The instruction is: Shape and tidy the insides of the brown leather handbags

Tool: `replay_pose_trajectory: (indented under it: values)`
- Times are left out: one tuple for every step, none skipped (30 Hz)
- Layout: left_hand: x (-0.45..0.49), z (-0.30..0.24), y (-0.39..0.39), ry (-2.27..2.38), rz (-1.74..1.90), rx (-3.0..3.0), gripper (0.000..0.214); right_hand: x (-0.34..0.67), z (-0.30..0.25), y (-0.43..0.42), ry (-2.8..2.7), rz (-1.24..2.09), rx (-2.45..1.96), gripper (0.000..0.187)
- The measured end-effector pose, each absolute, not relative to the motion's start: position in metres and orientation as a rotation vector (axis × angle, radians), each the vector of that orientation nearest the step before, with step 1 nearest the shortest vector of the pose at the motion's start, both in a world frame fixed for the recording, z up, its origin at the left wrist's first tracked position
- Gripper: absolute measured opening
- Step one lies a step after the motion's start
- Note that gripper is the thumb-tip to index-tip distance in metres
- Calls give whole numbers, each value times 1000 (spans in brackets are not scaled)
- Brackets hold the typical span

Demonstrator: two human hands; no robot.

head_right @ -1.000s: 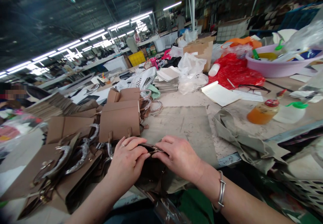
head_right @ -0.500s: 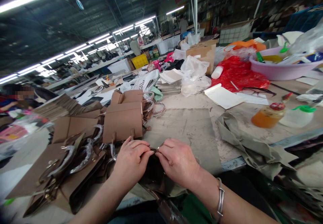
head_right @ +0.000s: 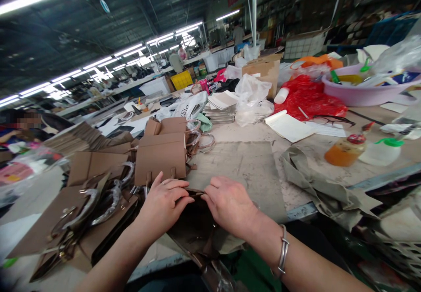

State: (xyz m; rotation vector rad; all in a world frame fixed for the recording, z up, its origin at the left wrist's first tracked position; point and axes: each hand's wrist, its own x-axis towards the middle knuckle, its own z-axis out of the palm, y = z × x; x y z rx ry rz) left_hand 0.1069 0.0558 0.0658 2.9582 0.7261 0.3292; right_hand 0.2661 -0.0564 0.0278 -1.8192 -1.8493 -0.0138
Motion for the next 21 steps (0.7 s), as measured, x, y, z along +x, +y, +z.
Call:
replay_pose_trajectory:
  values:
    - [104, 67, 59, 693, 316, 2965, 11, 266, 26, -56, -1846, -18, -1805, 24]
    - [102, 67, 62, 670, 311, 2969, 11, 267, 25, -56, -1843, -18, -1795, 24]
    - [101, 67, 64, 658, 311, 2972, 12, 267, 23, -56, -1838, -23, -1789, 24]
    - [100, 66, 65, 653, 318, 2973, 13, 267, 22, -56, -1835, -29, -1784, 24]
    - [99, 65, 66, 654, 328, 2974, 14, 267, 21, -56, -1832, -40, -1779, 25]
    - [100, 64, 66, 663, 339, 2973, 14, 266, 20, -56, -1831, -56, -1771, 25]
    - [100, 63, 66, 680, 349, 2971, 15, 266, 20, -56, -1830, -72, -1763, 26]
    - [102, 62, 65, 699, 353, 2967, 15, 265, 19, -56, -1831, -85, -1755, 26]
    - [103, 61, 64, 719, 355, 2964, 16, 265, 19, -56, -1831, -98, -1750, 27]
    - [104, 61, 63, 740, 353, 2961, 16, 264, 20, -55, -1831, -107, -1750, 27]
    - [105, 60, 62, 760, 349, 2959, 17, 263, 20, -55, -1830, -112, -1758, 27]
    - [106, 60, 61, 780, 349, 2958, 17, 263, 22, -55, -1830, -111, -1771, 27]
    - [107, 60, 60, 798, 348, 2957, 17, 262, 23, -55, -1830, -107, -1790, 27]
    - [108, 60, 59, 818, 346, 2956, 18, 262, 25, -55, -1832, -101, -1815, 27]
    - [109, 61, 59, 839, 339, 2954, 18, 262, 27, -55, -1835, -92, -1844, 26]
    - [110, 61, 58, 858, 330, 2951, 18, 262, 30, -55, -1842, -79, -1874, 26]
    - [110, 61, 58, 875, 326, 2948, 18, 262, 32, -55, -1851, -64, -1904, 25]
    - [111, 60, 58, 886, 326, 2946, 18, 262, 35, -54, -1857, -49, -1931, 25]
    - [111, 60, 57, 891, 329, 2945, 18, 261, 38, -52, -1859, -34, -1955, 25]
    - [112, 59, 57, 891, 337, 2946, 18, 261, 41, -51, -1861, -23, -1975, 28]
    - [112, 59, 57, 890, 346, 2949, 18, 261, 43, -49, -1864, -17, -1992, 30]
